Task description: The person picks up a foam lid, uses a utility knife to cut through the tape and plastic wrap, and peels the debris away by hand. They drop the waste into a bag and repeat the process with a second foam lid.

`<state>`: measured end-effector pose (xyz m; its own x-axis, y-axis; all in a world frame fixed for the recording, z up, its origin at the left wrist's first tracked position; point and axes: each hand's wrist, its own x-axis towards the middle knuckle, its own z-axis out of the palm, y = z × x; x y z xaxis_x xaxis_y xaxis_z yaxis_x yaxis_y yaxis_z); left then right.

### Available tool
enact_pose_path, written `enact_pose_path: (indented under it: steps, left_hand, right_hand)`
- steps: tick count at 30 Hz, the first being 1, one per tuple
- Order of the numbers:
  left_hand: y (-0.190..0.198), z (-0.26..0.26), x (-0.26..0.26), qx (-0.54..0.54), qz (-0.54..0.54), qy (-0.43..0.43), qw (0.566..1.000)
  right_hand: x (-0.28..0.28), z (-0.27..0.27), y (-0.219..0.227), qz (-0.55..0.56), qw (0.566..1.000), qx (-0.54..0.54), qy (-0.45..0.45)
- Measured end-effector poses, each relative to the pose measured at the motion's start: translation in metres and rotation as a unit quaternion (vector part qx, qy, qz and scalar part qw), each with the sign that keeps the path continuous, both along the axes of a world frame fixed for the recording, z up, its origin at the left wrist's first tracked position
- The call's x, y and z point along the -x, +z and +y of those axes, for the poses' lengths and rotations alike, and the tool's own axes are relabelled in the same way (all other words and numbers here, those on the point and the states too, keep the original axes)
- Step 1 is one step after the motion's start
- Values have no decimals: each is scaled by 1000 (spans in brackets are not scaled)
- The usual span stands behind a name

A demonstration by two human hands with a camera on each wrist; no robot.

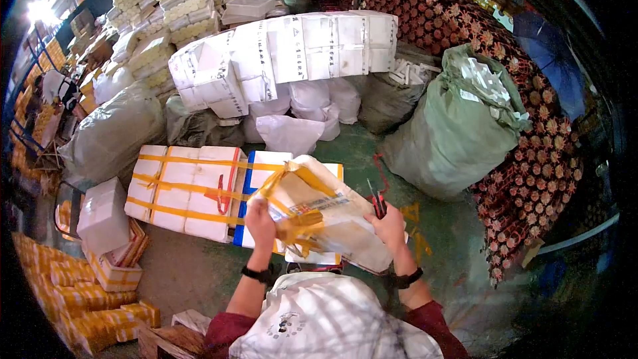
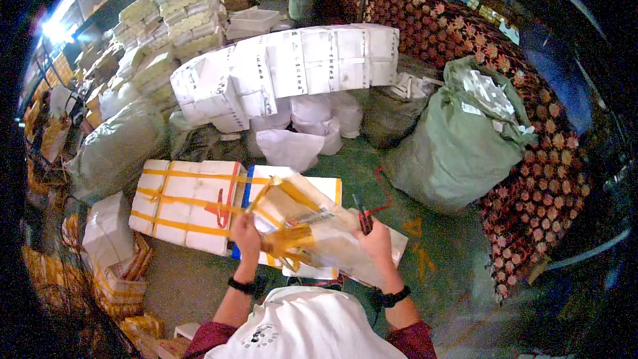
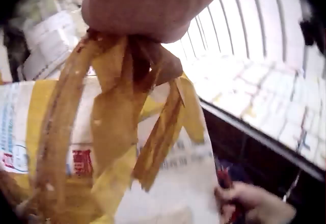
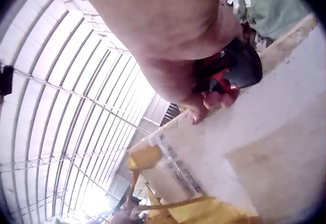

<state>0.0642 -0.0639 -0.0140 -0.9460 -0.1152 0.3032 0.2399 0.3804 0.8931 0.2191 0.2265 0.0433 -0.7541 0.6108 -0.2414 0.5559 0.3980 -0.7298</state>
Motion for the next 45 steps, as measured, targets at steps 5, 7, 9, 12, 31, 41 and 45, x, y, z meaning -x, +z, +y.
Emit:
enact_pose_path:
  steps: [5, 7, 9, 12, 31, 41, 45]
  left_hand:
    - [25, 21, -64, 40, -10, -253, 967]
    - [20, 19, -64, 19, -74, -229, 970]
    - [8, 8, -44, -109, -151, -185, 965]
    - [38, -15, -19, 71, -129, -171, 974]
    - [74, 38, 27, 50, 238, -274, 930]
    - [101, 35, 20, 8, 140, -382, 913]
    - [104, 52, -6, 75, 182, -328, 924]
  right_hand:
    - [9, -22, 9, 40, 998, -32, 30]
    - [6, -20, 5, 64, 997, -35, 28]
    - [3, -9, -7, 91, 995, -46, 16]
    - [-6, 2, 0, 81, 997, -12, 6]
    - [-15, 14, -22, 37, 999, 30, -27]
    - [0, 8, 33, 138, 974, 179, 31]
    - [34, -39, 56, 175, 965, 185, 65]
